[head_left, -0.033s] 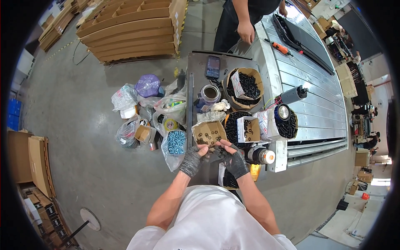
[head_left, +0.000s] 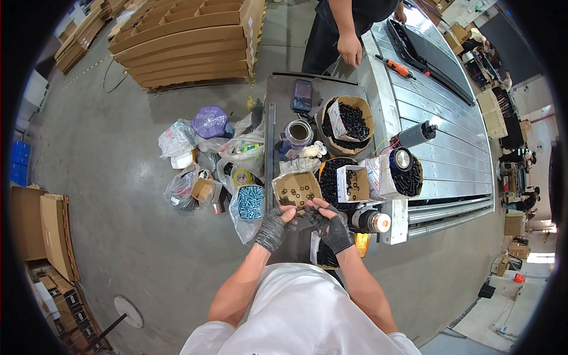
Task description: Sorting and handling small hardware components like screws and washers at a factory workbench.
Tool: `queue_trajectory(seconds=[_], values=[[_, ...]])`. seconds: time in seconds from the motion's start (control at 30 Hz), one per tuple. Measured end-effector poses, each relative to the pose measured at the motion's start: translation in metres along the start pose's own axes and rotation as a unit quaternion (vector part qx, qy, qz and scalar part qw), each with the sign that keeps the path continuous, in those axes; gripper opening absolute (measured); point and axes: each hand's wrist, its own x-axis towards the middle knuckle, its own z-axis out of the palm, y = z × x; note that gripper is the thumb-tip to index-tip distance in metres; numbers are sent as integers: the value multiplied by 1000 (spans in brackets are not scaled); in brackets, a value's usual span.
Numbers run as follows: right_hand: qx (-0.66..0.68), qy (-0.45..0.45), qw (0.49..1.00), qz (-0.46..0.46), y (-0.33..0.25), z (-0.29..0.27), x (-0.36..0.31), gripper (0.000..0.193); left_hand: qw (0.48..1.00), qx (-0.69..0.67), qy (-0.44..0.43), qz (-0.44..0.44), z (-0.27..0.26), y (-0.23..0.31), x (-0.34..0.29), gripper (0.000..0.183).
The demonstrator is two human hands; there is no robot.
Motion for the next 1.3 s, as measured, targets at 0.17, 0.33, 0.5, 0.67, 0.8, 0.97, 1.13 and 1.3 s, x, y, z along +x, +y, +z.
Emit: queue_trajectory(seconds=[0.17,0.33,0.5,0.67,0.8,0.97,1.13,1.3], values=[[-41,-28,999,2,-2,4,-3,43,999,18,20,19,4,2,-5,23],[-82,-7,997,-5,-1,6,-4,43,999,21,16,24,8,4,-7,23],[-32,-17,999,20,-4,4,-2,38,1000,1,16,26,3,-1,-6,25],[-116,-4,993,21,-5,9,-3,34,998,38,32,38,1,-7,-4,24],[-143,13,989,16,-4,9,-1,37,997,55,34,44,2,-6,-5,24],[-150,23,988,9,-5,13,0,42,998,43,29,20,4,0,-8,24],[-166,24,986,10,-4,16,2,42,1000,16,10,-2,2,-7,-2,24],[-174,17,985,12,-4,15,5,37,999,-22,-4,-30,0,-11,1,26]])
